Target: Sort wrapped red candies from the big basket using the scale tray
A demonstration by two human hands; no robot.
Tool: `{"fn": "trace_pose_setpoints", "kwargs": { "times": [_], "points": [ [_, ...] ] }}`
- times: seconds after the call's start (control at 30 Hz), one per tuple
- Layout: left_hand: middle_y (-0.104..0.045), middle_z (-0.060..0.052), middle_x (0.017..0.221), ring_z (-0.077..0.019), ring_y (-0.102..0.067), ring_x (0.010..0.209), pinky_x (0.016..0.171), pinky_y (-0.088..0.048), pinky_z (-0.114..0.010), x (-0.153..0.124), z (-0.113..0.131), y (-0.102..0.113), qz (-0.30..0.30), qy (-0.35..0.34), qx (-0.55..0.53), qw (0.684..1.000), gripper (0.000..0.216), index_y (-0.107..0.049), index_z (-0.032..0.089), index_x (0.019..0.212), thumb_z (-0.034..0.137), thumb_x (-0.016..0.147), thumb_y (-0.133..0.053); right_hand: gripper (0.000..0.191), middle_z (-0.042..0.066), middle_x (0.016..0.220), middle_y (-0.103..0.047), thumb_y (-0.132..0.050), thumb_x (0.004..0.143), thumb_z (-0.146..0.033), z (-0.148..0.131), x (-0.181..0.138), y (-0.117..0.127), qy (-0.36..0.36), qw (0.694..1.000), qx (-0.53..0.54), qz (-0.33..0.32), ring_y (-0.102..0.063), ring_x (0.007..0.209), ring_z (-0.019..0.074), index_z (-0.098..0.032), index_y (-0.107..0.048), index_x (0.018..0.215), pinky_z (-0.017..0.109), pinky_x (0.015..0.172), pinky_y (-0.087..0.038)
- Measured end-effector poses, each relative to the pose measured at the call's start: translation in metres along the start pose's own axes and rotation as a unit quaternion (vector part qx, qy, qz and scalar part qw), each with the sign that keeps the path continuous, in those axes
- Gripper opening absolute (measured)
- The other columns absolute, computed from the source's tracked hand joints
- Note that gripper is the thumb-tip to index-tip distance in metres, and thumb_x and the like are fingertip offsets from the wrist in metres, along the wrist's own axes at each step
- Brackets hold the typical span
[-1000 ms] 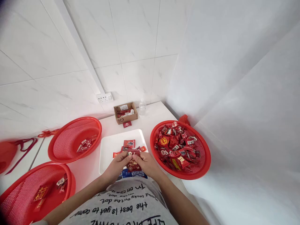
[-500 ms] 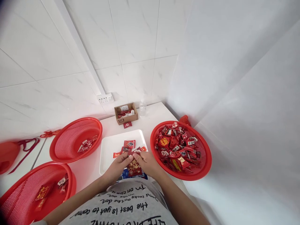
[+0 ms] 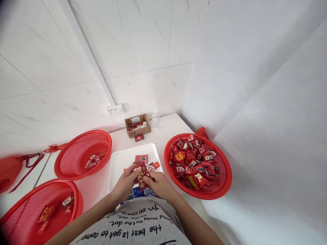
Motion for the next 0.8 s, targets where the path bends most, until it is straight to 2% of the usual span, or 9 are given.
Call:
{"fn": "trace_pose_setpoints", "kwargs": {
  "times": [0.1, 0.27, 0.33, 0.5, 0.63, 0.8],
  "points": [
    [-0.068, -0.007, 0.087, -0.0194, -0.061, 0.080, 0.072, -0.047, -0.030, -0.001, -0.005, -0.003, -0.029, 0.038, -0.015, 0.999, 0.038, -0.061, 0.016, 0.100, 0.040, 0.072, -0.063, 0.032, 0.003, 0.075, -0.062, -0.044, 0.084, -0.041, -0.002, -0.002, 0.000, 0.000, 1.000, -0.004, -0.016, -0.055, 0.070, 0.0164, -0.015, -0.062, 0.077, 0.026, 0.064, -0.043],
    [-0.069, -0.009, 0.083, -0.0217, -0.063, 0.079, 0.076, -0.046, -0.034, -0.001, -0.011, -0.006, -0.053, 0.062, -0.012, 0.997, 0.039, -0.065, 0.013, 0.094, 0.044, 0.070, -0.064, 0.030, 0.003, 0.080, -0.061, -0.045, 0.084, -0.040, -0.007, -0.003, 0.001, -0.003, 0.999, 0.045, 0.005, -0.053, 0.073, 0.0153, -0.015, -0.060, 0.081, 0.026, 0.066, -0.042],
    [-0.070, -0.008, 0.081, -0.0220, -0.063, 0.078, 0.075, -0.046, -0.034, 0.000, -0.011, -0.007, -0.057, 0.045, 0.002, 0.997, 0.039, -0.065, 0.013, 0.093, 0.045, 0.071, -0.063, 0.032, 0.003, 0.079, -0.060, -0.046, 0.083, -0.044, -0.006, -0.003, -0.002, -0.010, 0.998, 0.070, 0.008, -0.053, 0.071, 0.0146, -0.014, -0.059, 0.081, 0.026, 0.066, -0.042],
    [-0.070, -0.005, 0.081, -0.0204, -0.062, 0.078, 0.070, -0.046, -0.029, -0.001, -0.007, -0.006, -0.045, -0.014, 0.064, 0.997, 0.034, -0.065, 0.014, 0.092, 0.042, 0.073, -0.061, 0.042, -0.001, 0.062, -0.052, -0.049, 0.077, -0.055, 0.000, -0.003, -0.010, -0.052, 0.993, 0.110, 0.000, -0.045, 0.054, 0.0104, -0.013, -0.054, 0.075, 0.022, 0.051, -0.035],
    [-0.069, -0.004, 0.076, -0.0197, -0.062, 0.075, 0.069, -0.046, -0.029, -0.002, -0.006, -0.006, -0.057, -0.036, 0.066, 0.996, 0.031, -0.065, 0.014, 0.090, 0.040, 0.075, -0.059, 0.043, -0.002, 0.059, -0.049, -0.049, 0.075, -0.056, -0.001, -0.002, -0.014, -0.049, 0.991, 0.127, 0.004, -0.043, 0.053, 0.0098, -0.013, -0.052, 0.070, 0.023, 0.051, -0.034],
    [-0.069, -0.005, 0.077, -0.0197, -0.061, 0.074, 0.067, -0.046, -0.029, -0.001, -0.005, -0.006, -0.054, -0.029, 0.048, 0.997, 0.030, -0.064, 0.014, 0.091, 0.040, 0.075, -0.059, 0.042, -0.001, 0.061, -0.052, -0.049, 0.077, -0.055, 0.004, 0.000, -0.016, -0.061, 0.989, 0.131, 0.010, -0.046, 0.054, 0.0104, -0.013, -0.055, 0.076, 0.023, 0.052, -0.037]
  ]
}}
Point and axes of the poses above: each hand's wrist, its own x-axis towards the middle knuckle, its own y-axis out of the back of the hand, z = x × y, the point moved 4 cm from there along x, towards the middle knuckle
